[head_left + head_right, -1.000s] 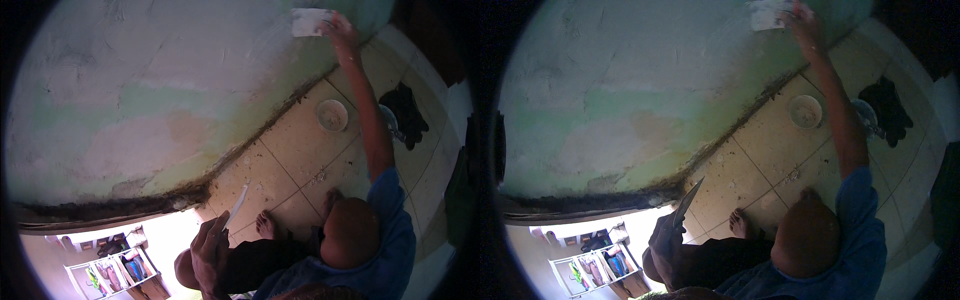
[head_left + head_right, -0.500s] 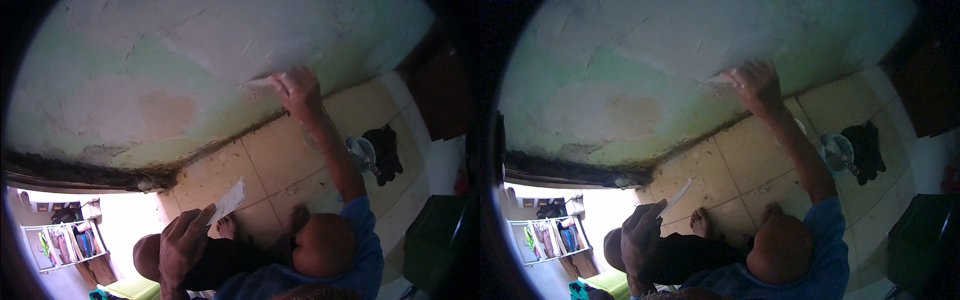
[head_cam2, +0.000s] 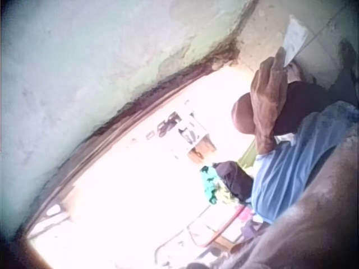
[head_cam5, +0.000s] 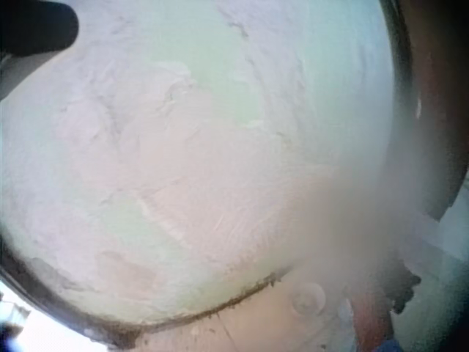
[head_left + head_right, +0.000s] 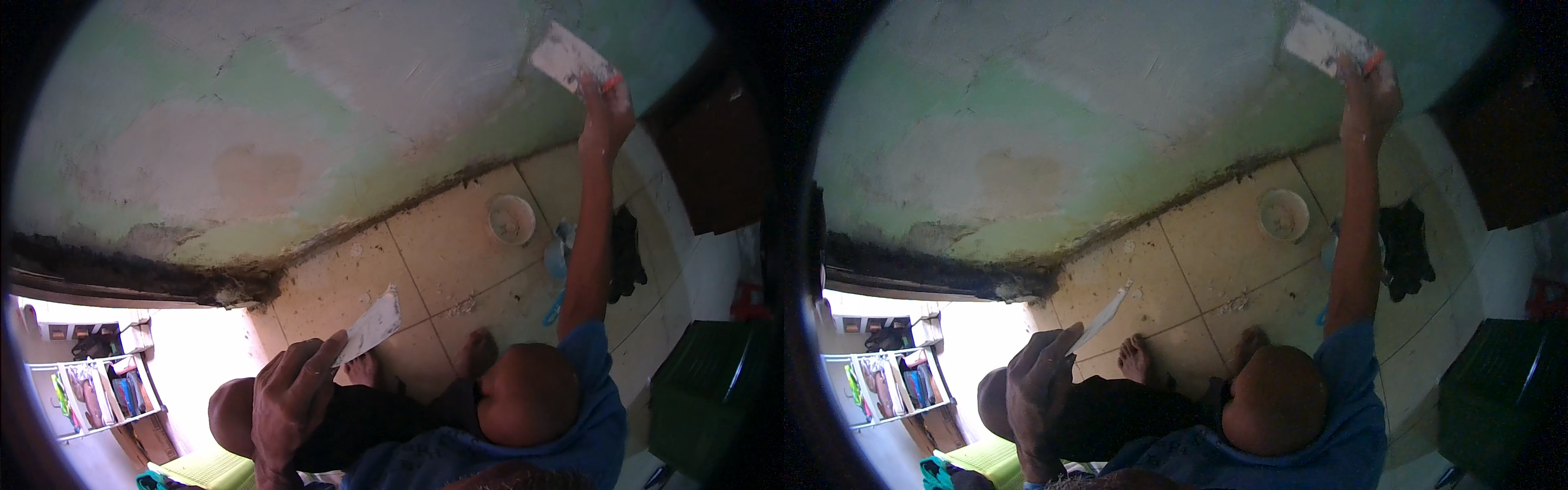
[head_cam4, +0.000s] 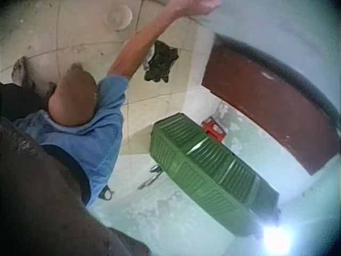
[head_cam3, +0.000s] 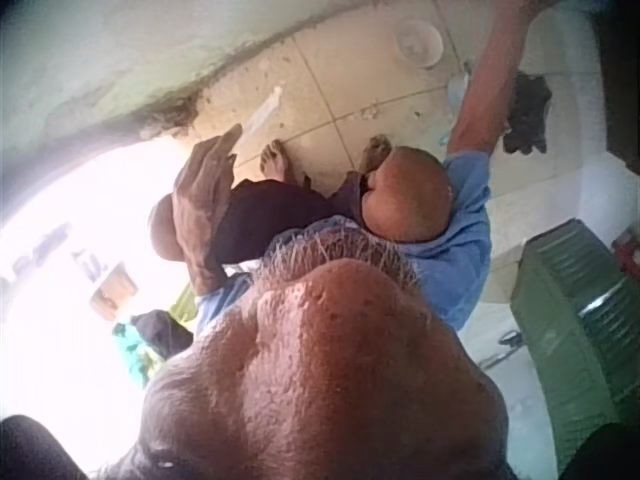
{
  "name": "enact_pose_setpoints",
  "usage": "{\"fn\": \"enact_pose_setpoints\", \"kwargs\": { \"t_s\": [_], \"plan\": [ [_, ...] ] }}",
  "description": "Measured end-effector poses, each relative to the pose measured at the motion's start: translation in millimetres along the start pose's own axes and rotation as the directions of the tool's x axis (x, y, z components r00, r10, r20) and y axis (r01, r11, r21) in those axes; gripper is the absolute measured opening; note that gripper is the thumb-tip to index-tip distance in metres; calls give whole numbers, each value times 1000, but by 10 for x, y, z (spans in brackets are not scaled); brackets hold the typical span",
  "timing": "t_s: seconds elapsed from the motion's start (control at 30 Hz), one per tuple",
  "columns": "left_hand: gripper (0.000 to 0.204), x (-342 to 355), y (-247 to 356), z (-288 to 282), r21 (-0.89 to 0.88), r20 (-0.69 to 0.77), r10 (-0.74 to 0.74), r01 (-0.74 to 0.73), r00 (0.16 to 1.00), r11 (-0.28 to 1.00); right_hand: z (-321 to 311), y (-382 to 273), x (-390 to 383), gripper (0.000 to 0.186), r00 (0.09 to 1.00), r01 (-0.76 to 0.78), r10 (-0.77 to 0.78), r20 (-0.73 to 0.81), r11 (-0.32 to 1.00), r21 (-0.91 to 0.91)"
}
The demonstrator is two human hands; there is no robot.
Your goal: The person applies a white substance to a wall using a putty knife and a smaller spreading tool.
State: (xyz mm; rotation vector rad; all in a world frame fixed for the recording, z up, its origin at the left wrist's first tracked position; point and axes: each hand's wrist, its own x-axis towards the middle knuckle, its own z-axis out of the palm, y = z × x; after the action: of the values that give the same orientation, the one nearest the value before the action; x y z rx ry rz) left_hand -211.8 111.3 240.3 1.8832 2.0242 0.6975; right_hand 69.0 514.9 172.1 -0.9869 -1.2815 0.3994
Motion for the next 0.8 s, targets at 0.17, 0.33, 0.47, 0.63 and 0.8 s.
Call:
{"fn": "enact_pose_setpoints", "kwargs": {
  "t_s": [0.17,0.33,0.47,0.63,0.8],
  "plan": [
    [52,-2,19,8,5,-10,-30,30,1000,1000,270,77,-1171,25,912,-8,87,400,981,-195],
    [49,-8,68,41,-12,26,-66,66,997,998,800,88,-1591,21,759,461,-346,552,884,-80],
    [50,-14,50,34,-3,44,-122,122,992,992,847,-5,-1156,23,853,440,-393,343,895,-71],
    [51,10,57,32,-16,51,-115,116,992,993,559,-354,-414,35,962,189,-160,222,975,-114],
    [49,28,86,52,-16,46,-110,111,993,994,197,129,169,31,994,-110,108,21,992,68]
  ]
}}
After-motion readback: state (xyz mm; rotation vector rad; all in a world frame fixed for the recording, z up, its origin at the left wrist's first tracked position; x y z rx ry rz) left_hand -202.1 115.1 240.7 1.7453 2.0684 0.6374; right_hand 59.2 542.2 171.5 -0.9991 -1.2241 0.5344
